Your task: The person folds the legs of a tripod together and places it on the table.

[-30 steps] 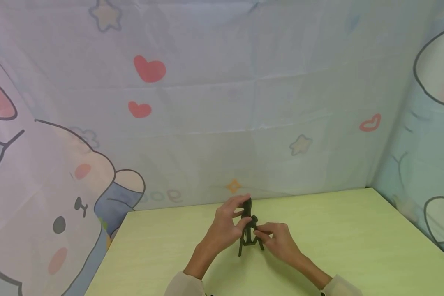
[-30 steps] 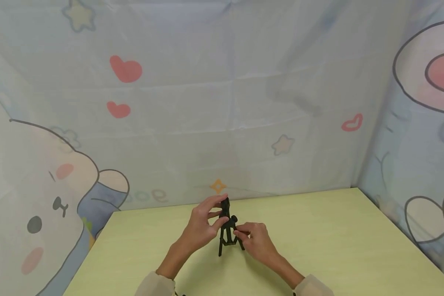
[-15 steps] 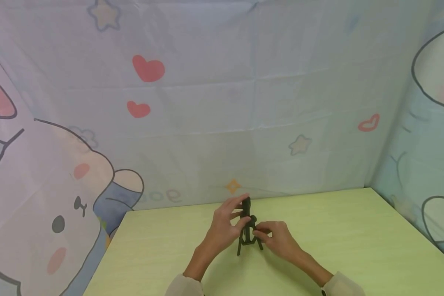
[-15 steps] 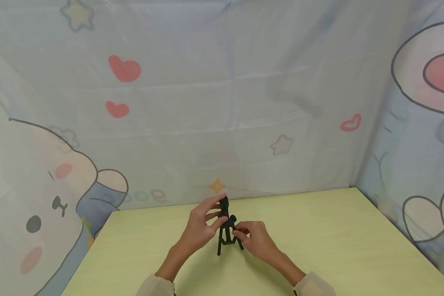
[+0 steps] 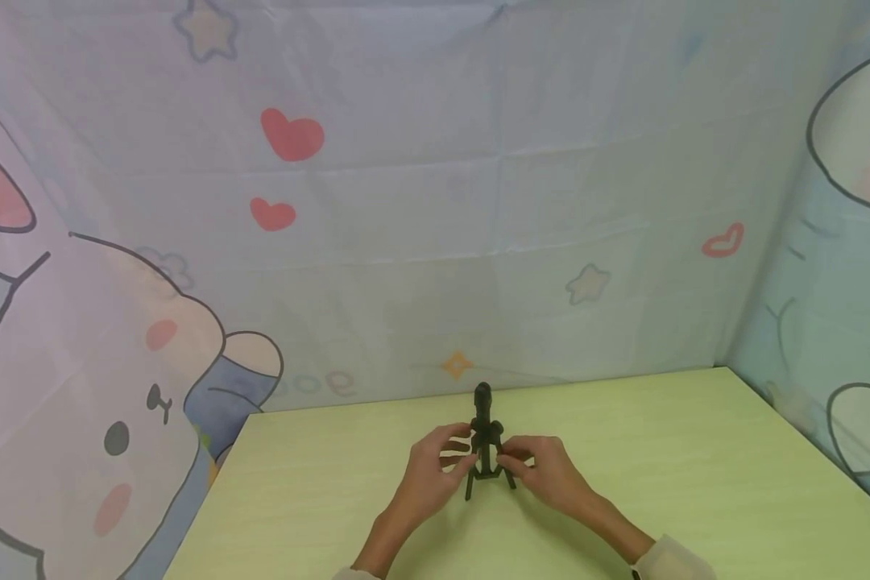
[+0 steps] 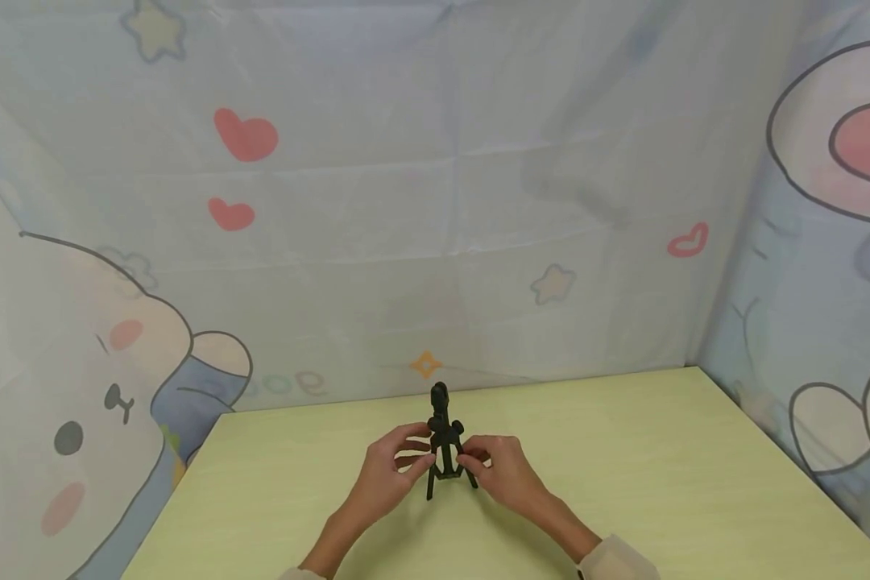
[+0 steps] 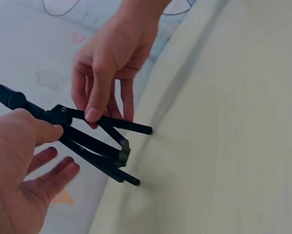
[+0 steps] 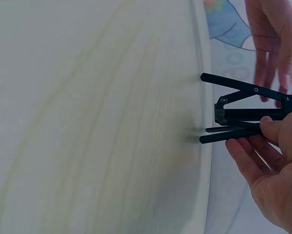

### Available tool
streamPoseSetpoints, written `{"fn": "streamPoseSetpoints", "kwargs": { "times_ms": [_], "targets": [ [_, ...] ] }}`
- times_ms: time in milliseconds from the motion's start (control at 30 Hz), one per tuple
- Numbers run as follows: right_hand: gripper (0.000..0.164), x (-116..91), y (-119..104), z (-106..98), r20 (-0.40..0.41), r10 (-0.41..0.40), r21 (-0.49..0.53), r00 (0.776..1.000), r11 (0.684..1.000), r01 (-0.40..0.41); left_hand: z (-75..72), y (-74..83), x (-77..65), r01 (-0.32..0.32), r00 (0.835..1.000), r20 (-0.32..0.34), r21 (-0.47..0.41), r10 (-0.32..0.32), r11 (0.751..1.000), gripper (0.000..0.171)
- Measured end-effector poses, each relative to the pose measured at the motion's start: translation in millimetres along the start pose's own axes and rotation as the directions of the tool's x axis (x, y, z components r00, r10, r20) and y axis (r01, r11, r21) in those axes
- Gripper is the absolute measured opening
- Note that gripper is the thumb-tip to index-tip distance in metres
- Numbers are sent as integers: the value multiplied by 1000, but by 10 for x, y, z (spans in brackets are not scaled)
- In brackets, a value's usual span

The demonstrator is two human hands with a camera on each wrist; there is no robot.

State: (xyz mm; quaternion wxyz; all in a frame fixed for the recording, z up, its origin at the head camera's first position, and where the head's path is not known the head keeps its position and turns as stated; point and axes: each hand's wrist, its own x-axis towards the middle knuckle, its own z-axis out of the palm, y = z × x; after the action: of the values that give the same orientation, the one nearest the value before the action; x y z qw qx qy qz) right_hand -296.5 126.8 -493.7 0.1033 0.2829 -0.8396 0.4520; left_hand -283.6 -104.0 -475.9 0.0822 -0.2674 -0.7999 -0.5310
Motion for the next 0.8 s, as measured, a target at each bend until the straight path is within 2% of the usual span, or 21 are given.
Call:
{"fn": "streamPoseSetpoints", "kwargs": {
  "times_ms": [233, 367, 800],
  "targets": [
    [7, -16, 9, -7, 10, -15, -6, 1000, 1000, 15, 35, -162, -108, 79, 996, 43, 78, -82, 994, 20],
    [6, -25, 5, -10, 15, -26, -6, 1000, 1000, 26, 68, -215, -128, 101, 993, 48, 80, -105, 992, 12],
    [6, -43, 18, -5, 16, -14, 15, 1000, 1000, 14, 126, -264, -129, 120, 993, 7, 69, -120, 990, 11]
  ]
}}
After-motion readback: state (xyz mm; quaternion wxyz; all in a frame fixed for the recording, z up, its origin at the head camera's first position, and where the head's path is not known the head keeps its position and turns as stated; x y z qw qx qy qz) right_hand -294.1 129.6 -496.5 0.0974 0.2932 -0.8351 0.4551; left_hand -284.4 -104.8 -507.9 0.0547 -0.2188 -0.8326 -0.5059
